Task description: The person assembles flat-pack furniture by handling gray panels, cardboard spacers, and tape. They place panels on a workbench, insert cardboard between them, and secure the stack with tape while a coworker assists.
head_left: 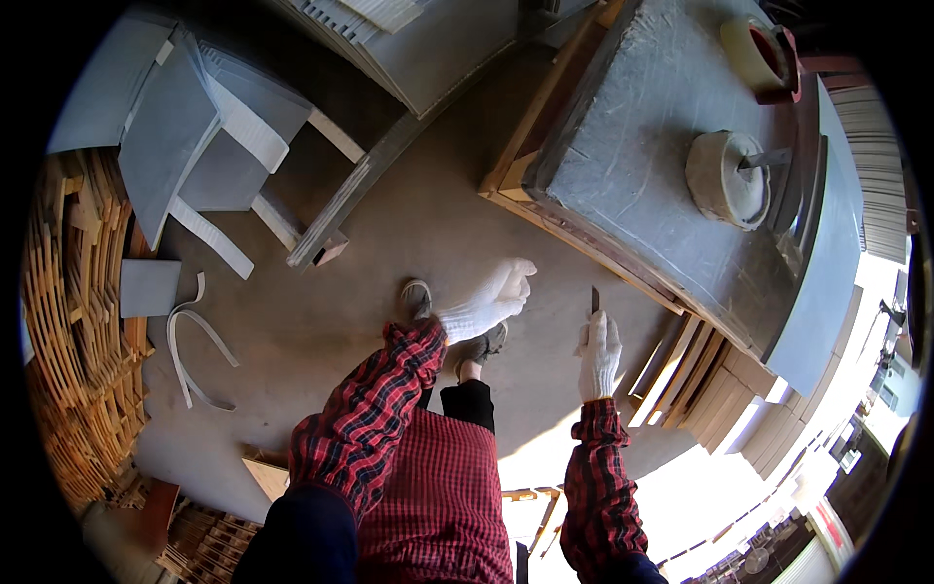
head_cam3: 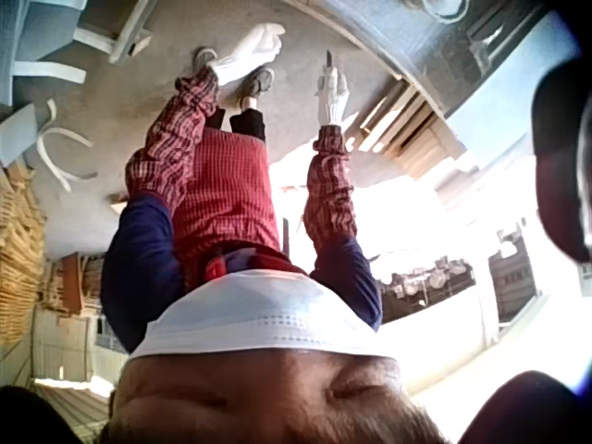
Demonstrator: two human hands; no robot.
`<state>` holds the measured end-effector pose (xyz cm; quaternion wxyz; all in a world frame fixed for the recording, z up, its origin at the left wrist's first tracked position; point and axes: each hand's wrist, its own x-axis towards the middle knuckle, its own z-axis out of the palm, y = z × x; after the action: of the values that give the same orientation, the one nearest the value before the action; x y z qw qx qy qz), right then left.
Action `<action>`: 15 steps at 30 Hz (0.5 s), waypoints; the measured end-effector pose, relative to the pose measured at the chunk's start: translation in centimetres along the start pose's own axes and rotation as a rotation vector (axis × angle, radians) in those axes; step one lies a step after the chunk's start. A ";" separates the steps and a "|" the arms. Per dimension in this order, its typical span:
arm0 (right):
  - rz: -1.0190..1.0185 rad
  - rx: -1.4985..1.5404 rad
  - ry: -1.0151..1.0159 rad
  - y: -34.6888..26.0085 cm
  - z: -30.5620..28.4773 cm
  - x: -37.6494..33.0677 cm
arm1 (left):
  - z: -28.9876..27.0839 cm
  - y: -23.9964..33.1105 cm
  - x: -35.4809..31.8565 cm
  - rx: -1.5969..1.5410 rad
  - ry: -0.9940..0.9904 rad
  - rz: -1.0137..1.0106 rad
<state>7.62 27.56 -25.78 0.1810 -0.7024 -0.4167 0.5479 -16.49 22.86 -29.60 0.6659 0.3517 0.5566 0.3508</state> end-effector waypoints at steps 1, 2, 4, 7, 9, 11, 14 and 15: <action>0.029 -0.061 0.011 -0.7 -0.7 -1.7 | -0.2 1.3 -1.2 0.051 0.011 0.072; 0.008 -0.150 0.023 -0.3 -1.9 -3.1 | 0.0 3.4 -2.5 -0.104 0.027 0.105; -0.039 -0.224 0.007 -0.7 -3.2 -6.0 | -0.2 6.6 -4.7 -0.236 0.092 0.105; -0.016 -0.165 -0.037 -4.4 -4.0 -10.5 | -1.2 13.0 -7.4 -0.123 0.198 0.184; -0.023 -0.070 -0.030 -8.1 -4.0 -13.1 | -1.5 16.7 -8.4 -0.057 0.265 0.248; -0.044 0.016 0.014 -11.6 -3.7 -14.8 | -1.4 19.4 -8.8 -0.063 0.339 0.295; -0.080 0.067 0.073 -15.8 -4.2 -15.9 | -0.9 21.5 -7.4 -0.132 0.364 0.309; -0.113 0.093 0.077 -16.6 -4.3 -15.8 | -0.7 22.3 -7.1 -0.112 0.379 0.331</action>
<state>4.37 25.83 -2.75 0.2596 -0.6892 -0.4225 0.5283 -19.83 28.13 -7.07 0.5020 0.3285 0.5859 0.5448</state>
